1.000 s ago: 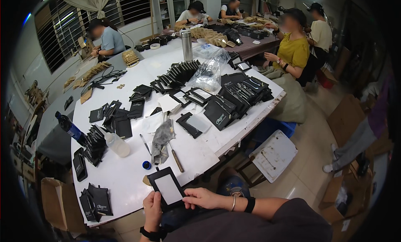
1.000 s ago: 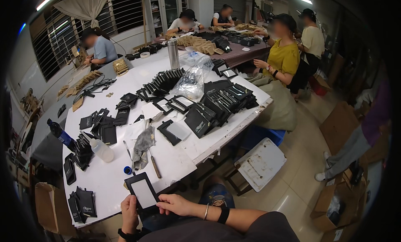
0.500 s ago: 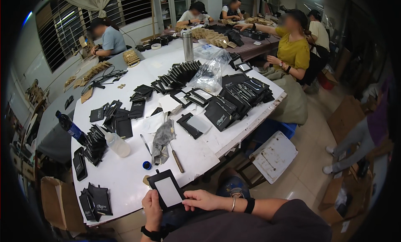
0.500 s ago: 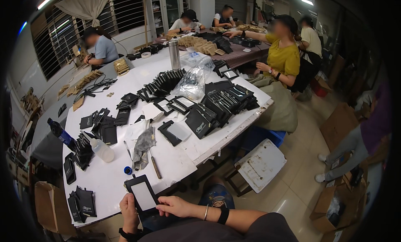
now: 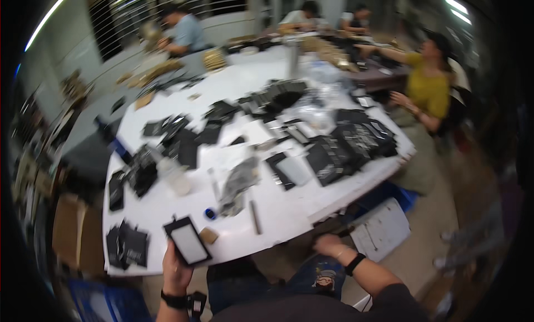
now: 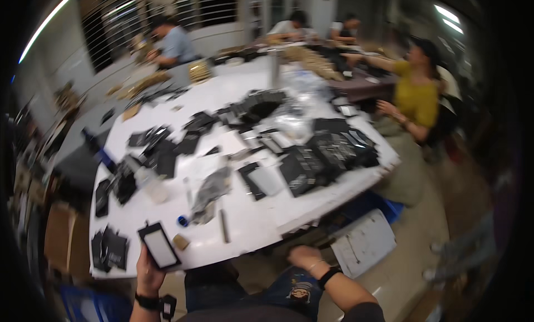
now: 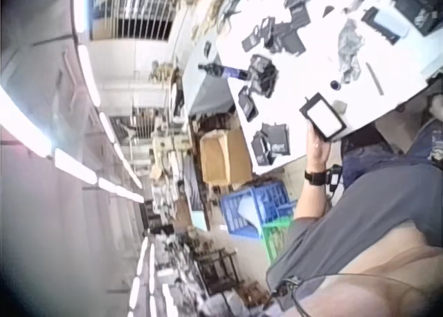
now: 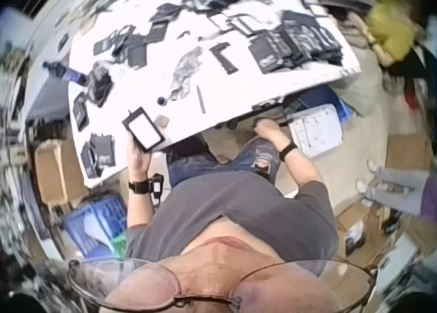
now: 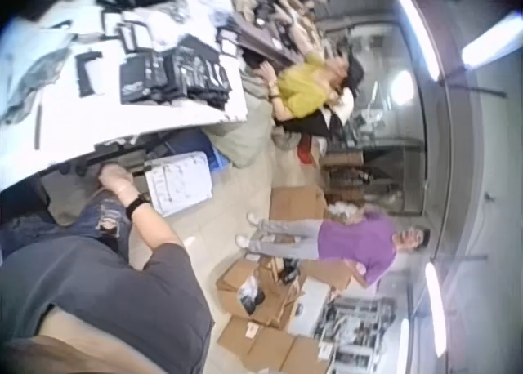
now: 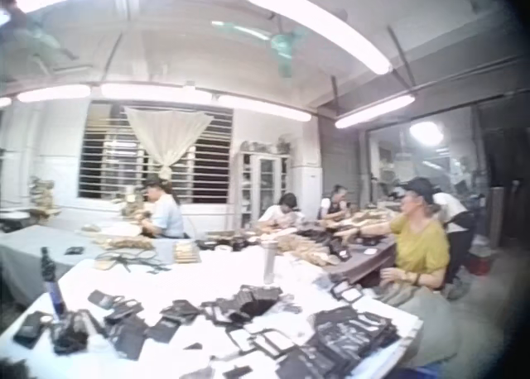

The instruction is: The person assembles small black pouches by inserting white rectangular inserts into them and zipping them closed. They wipe the pouches with a cloth and use a metal tool to adjust the zipper. The person handles the pouches one at a time, placing finished units on the table.

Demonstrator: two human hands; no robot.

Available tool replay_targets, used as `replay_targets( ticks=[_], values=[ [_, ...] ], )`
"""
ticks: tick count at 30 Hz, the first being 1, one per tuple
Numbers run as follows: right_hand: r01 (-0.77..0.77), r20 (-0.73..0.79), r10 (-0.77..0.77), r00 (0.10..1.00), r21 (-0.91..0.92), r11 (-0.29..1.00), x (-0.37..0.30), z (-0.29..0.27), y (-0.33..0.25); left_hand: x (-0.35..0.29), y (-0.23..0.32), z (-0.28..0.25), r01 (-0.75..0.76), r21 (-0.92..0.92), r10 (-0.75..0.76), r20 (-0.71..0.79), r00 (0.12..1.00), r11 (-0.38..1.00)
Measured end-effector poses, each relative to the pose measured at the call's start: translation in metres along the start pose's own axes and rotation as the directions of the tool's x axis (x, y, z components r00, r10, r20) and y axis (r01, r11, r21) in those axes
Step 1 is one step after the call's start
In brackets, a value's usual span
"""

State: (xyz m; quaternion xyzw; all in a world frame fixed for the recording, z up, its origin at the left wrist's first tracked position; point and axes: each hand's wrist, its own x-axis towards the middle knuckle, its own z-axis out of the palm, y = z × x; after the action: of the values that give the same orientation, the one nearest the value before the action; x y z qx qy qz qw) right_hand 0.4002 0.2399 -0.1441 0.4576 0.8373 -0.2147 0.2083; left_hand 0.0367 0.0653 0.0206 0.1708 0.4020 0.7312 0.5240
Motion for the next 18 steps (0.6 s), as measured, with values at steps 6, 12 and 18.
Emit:
replay_targets(
  ticks=[6, 12, 18],
  values=[
    [0.033, -0.045, -0.067, 0.997, -0.535, 0.844, 0.107, 0.103, 0.171, 0.021, 0.001, -0.02, 0.101, -0.078, -0.105, -0.052, 0.993, 0.992],
    [-0.275, 0.145, 0.274, 0.951, -0.015, 0.961, 0.105, 0.074, 0.154, 0.01, 0.001, -0.022, 0.048, -0.156, -0.073, -0.154, 0.985, 0.987],
    [-0.316, 0.119, 0.316, 0.941, -0.024, 0.948, 0.104, 0.083, 0.159, 0.021, 0.005, -0.017, 0.056, -0.11, -0.071, -0.146, 0.987, 0.992]
  ],
)
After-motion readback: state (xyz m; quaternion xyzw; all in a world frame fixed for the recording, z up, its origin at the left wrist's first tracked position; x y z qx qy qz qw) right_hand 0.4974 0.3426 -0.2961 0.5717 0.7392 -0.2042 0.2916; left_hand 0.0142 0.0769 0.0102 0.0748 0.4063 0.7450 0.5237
